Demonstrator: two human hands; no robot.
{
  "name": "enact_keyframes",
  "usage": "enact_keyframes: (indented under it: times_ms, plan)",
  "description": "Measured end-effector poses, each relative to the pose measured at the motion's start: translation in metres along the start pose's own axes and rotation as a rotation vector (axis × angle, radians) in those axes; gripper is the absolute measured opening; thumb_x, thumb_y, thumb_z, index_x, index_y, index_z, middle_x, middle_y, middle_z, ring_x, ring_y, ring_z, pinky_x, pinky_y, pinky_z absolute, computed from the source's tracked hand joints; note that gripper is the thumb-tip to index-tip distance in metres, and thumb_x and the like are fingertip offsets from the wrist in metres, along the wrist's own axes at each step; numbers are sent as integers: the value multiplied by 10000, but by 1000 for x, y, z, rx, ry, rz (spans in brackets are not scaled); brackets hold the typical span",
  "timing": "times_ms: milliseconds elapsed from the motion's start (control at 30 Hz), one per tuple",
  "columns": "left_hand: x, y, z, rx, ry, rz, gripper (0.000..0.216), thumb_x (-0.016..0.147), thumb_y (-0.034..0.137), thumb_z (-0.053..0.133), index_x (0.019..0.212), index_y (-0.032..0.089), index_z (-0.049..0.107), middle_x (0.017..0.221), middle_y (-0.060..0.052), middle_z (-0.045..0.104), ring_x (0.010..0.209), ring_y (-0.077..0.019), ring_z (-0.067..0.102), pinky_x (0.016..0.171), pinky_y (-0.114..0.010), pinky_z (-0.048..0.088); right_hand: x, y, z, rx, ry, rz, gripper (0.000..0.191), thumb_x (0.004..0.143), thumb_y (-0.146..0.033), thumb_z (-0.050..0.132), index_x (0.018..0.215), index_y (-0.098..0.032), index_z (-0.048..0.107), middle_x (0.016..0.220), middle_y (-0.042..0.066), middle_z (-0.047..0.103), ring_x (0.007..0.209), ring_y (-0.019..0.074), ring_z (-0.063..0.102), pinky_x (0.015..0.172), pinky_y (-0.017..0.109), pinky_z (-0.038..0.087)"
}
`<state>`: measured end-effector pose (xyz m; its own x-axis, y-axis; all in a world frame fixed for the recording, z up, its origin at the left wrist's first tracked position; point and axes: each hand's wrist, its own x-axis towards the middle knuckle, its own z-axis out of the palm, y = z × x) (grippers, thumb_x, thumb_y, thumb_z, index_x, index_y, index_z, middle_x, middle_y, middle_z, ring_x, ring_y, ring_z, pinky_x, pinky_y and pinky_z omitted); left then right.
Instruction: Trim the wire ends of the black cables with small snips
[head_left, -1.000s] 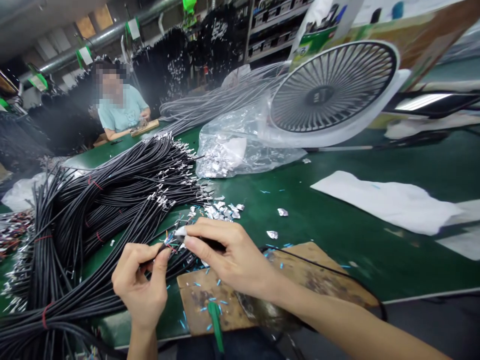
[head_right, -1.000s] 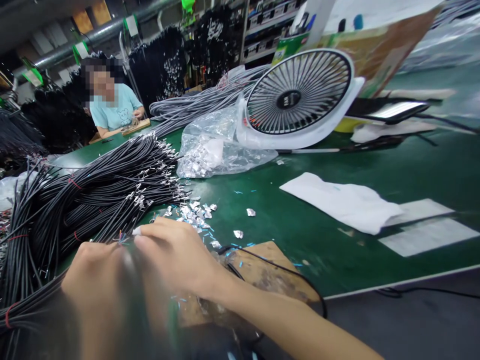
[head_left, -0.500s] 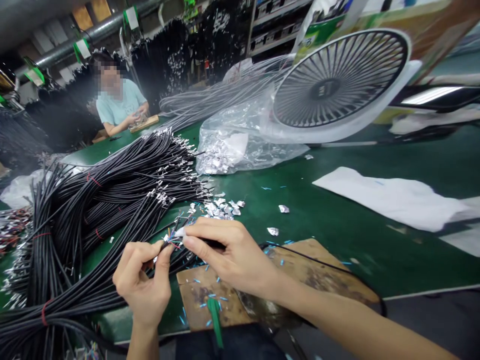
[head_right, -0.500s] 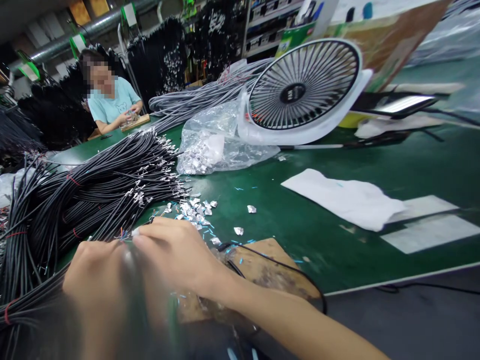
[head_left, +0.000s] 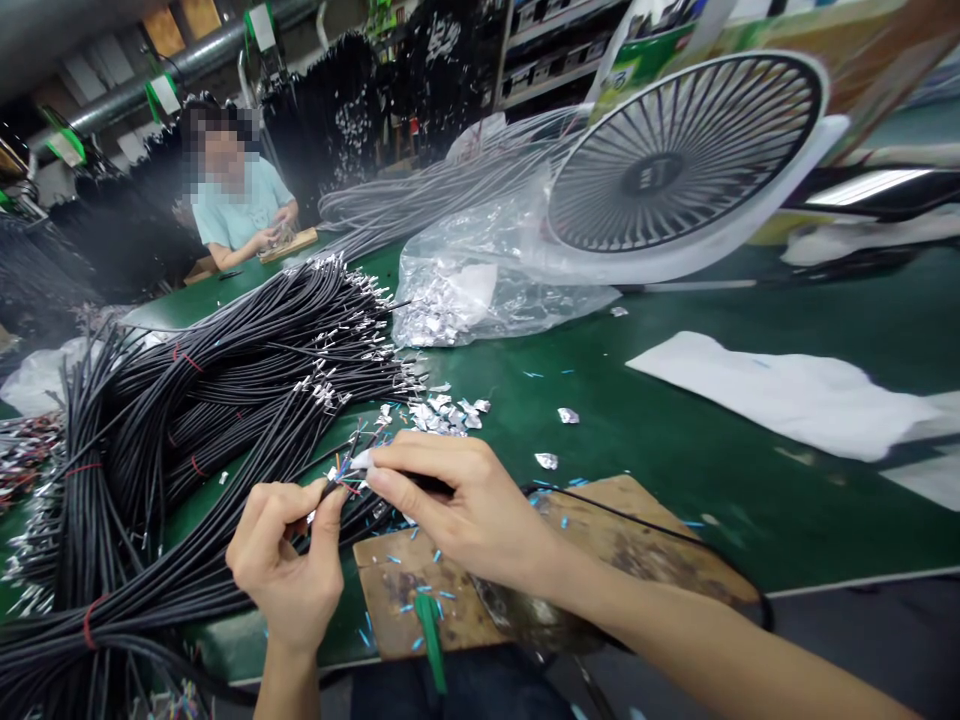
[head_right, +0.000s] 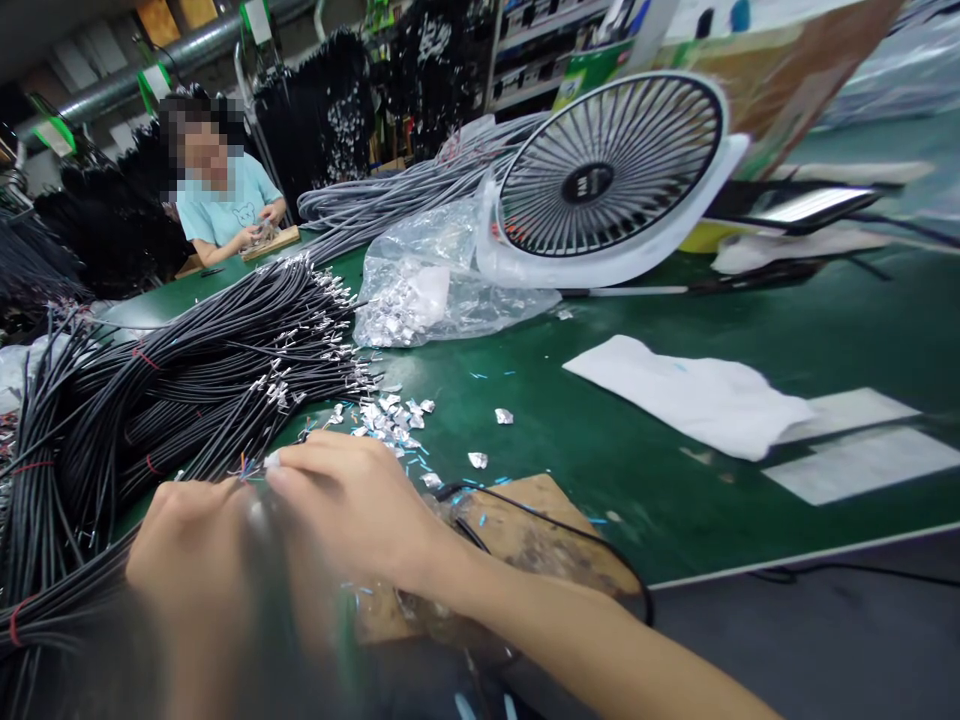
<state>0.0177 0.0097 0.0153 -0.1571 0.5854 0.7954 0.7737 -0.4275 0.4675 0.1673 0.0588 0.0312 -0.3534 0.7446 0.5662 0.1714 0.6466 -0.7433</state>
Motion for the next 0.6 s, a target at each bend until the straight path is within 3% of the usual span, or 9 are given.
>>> enact_keyframes:
  times_ms: [600]
  plan:
    - [0, 2, 0, 25, -20, -20, 97, 760, 117, 641, 693, 178, 606, 622, 18, 560, 538, -96, 494, 473, -222, 406, 0, 0, 0, -22, 3, 22, 266, 850, -122, 530, 617, -134, 659, 567, 8, 567, 515, 91, 473, 493, 203, 355]
